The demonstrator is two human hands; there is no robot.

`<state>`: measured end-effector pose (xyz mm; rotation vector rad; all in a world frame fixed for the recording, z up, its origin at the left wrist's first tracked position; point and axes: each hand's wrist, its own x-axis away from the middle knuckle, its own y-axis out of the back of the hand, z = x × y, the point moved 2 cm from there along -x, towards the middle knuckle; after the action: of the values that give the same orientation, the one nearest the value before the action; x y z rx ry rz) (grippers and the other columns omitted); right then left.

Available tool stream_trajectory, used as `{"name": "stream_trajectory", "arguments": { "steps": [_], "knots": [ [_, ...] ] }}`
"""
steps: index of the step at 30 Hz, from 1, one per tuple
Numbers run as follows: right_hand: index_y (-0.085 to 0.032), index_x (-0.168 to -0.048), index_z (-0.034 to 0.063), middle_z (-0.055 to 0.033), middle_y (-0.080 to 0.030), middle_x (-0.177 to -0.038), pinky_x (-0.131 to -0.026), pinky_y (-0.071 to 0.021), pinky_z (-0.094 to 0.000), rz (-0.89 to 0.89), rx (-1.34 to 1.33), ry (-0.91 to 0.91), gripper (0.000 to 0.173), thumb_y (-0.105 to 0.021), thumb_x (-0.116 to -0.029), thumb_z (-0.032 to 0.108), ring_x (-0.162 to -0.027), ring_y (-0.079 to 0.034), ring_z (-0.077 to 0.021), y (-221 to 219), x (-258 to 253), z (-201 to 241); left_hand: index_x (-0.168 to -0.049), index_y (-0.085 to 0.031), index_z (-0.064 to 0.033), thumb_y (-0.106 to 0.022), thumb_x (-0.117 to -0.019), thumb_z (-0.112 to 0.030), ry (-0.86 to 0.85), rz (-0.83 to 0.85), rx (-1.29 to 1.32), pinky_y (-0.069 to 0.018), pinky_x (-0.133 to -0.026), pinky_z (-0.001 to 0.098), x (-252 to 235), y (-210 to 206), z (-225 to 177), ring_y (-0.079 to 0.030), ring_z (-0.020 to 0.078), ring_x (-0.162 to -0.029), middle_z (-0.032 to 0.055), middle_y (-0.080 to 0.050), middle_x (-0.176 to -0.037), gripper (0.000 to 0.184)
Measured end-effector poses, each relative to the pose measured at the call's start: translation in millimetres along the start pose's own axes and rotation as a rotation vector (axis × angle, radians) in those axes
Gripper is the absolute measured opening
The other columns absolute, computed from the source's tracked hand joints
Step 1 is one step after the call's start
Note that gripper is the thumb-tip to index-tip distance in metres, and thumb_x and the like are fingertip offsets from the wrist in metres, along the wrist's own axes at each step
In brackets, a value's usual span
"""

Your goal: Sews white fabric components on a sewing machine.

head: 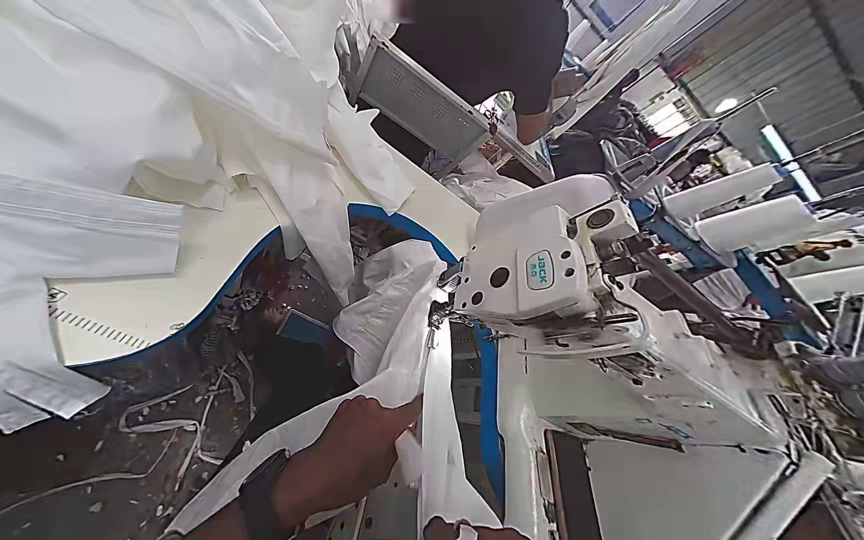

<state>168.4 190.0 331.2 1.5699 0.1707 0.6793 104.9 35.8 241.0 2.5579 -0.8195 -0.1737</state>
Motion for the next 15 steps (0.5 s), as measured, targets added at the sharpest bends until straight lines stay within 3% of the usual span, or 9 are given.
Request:
{"name": "stream_trajectory", "arguments": {
  "steps": [3,6,7,9,10,13,15],
  "knots": [
    [-0.073,-0.089,-0.0010,-0.0181,-0.065,-0.062,-0.047,-0.0513,-0.0525,-0.055,0.013,-0.043,0.025,-0.059,-0.0974,0.018,-0.055,-0.068,-0.0381,-0.6,-4.3,1.8,-0.142,-0.058,-0.0046,-0.050,-0.1048,-0.011,0.017,0.033,-0.081,-0.0498,-0.066,0.0602,1.6,2.0,-8.7,-0.068,0.0457,-0.074,0.0229,-0.067,-0.074,0.038],
    [-0.072,-0.088,-0.0003,-0.0152,-0.064,-0.059,-0.043,-0.0495,-0.0481,-0.136,0.074,-0.039,0.023,-0.059,-0.0960,0.017,-0.051,-0.067,-0.0345,0.7,-6.4,9.9,-0.139,-0.058,-0.0030,-0.049,-0.1043,-0.009,0.111,0.141,-0.132,-0.0490,-0.072,0.0603,2.5,4.9,-15.5,-0.068,0.0464,-0.083,0.0246,-0.068,-0.082,0.037],
    [-0.073,-0.088,0.0002,-0.0155,-0.066,-0.062,-0.045,-0.0510,-0.0485,-0.144,0.072,-0.033,0.021,-0.060,-0.0950,0.016,-0.054,-0.069,-0.0348,-0.9,-9.6,11.0,-0.134,-0.061,-0.0002,-0.050,-0.1021,-0.007,0.126,0.160,-0.134,-0.0486,-0.073,0.0605,3.4,6.7,-16.6,-0.068,0.0466,-0.086,0.0255,-0.069,-0.085,0.035],
    [-0.075,-0.088,0.0011,-0.0154,-0.069,-0.068,-0.050,-0.0540,-0.0477,-0.183,0.088,-0.030,0.016,-0.064,-0.0920,0.012,-0.062,-0.072,-0.0346,-1.9,-16.5,8.9,-0.109,-0.067,0.0046,-0.052,-0.1028,-0.009,0.104,0.139,-0.133,-0.0484,-0.072,0.0598,5.1,7.0,-17.2,-0.068,0.0456,-0.084,0.0251,-0.068,-0.083,0.021],
    [-0.074,-0.087,0.0018,-0.0145,-0.069,-0.066,-0.048,-0.0531,-0.0465,-0.206,0.109,-0.036,0.015,-0.064,-0.0906,0.012,-0.059,-0.071,-0.0333,-1.5,-19.3,7.6,-0.098,-0.067,0.0050,-0.052,-0.1029,-0.010,0.076,0.101,-0.121,-0.0483,-0.070,0.0593,6.4,6.3,-14.9,-0.068,0.0450,-0.081,0.0245,-0.067,-0.080,0.021],
    [-0.074,-0.088,0.0021,-0.0138,-0.063,-0.057,-0.042,-0.0486,-0.0467,-0.197,0.155,-0.063,0.014,-0.064,-0.0891,0.012,-0.049,-0.066,-0.0339,1.0,-30.4,6.4,-0.089,-0.068,0.0032,-0.053,-0.1019,-0.010,-0.038,-0.060,-0.072,-0.0483,-0.064,0.0590,3.3,3.0,-1.7,-0.068,0.0436,-0.073,0.0224,-0.066,-0.072,0.024],
    [-0.074,-0.088,0.0031,-0.0141,-0.063,-0.060,-0.041,-0.0483,-0.0474,-0.222,0.147,-0.046,0.012,-0.065,-0.0867,0.010,-0.050,-0.066,-0.0346,-0.8,-42.3,0.8,-0.085,-0.067,0.0033,-0.053,-0.1018,-0.009,-0.091,-0.134,-0.036,-0.0474,-0.062,0.0586,-5.6,2.6,4.8,-0.067,0.0429,-0.071,0.0218,-0.065,-0.071,0.025]
  ]
}}
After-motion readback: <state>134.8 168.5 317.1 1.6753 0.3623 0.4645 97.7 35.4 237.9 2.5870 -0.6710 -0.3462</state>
